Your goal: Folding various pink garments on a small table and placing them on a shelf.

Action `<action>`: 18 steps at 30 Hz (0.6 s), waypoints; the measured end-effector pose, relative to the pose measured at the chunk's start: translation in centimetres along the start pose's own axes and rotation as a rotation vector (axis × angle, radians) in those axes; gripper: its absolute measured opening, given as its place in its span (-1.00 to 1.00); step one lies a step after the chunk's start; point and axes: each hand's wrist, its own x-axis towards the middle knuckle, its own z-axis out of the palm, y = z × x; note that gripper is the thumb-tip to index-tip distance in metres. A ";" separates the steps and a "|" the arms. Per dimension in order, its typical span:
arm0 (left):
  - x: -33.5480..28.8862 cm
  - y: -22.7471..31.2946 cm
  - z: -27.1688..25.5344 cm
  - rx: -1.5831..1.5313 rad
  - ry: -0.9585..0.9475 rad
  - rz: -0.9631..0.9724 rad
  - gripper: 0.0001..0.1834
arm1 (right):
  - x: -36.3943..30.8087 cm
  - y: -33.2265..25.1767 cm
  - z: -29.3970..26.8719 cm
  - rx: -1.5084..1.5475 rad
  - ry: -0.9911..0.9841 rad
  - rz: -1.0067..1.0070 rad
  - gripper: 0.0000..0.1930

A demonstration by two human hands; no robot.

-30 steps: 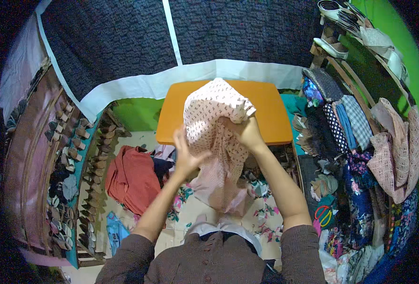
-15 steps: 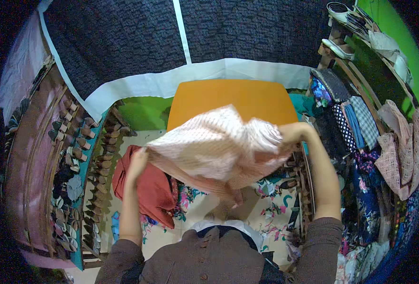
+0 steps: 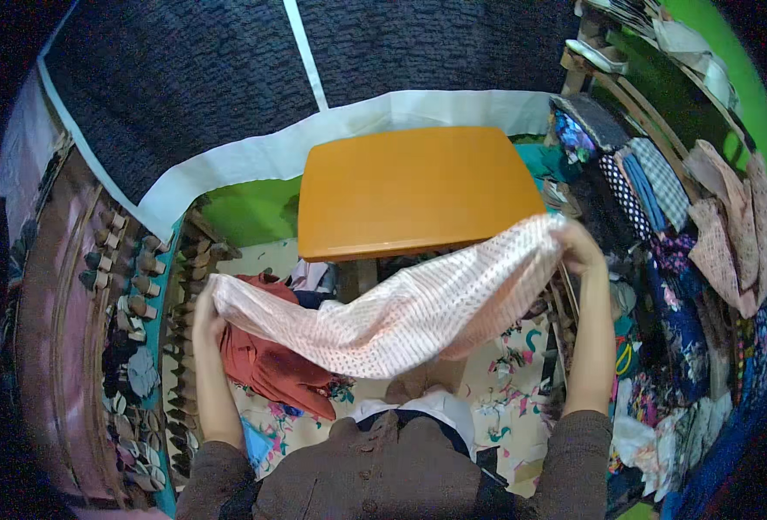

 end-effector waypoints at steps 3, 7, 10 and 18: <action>-0.1 2.2 3.5 -0.438 -0.260 0.166 -0.53 | -1.3 2.7 -1.9 0.635 0.046 -0.246 -0.41; 2.1 -3.4 4.2 0.021 -0.158 -0.002 -0.44 | 0.5 9.2 3.9 0.088 0.252 0.191 -0.39; 2.1 -1.5 6.7 -0.153 -0.266 -0.077 -0.45 | 0.8 5.2 6.2 0.152 0.304 -0.016 -0.51; 0.3 0.6 10.0 0.092 -0.225 -0.080 -0.27 | -0.7 3.0 4.6 0.368 0.175 -0.177 -0.58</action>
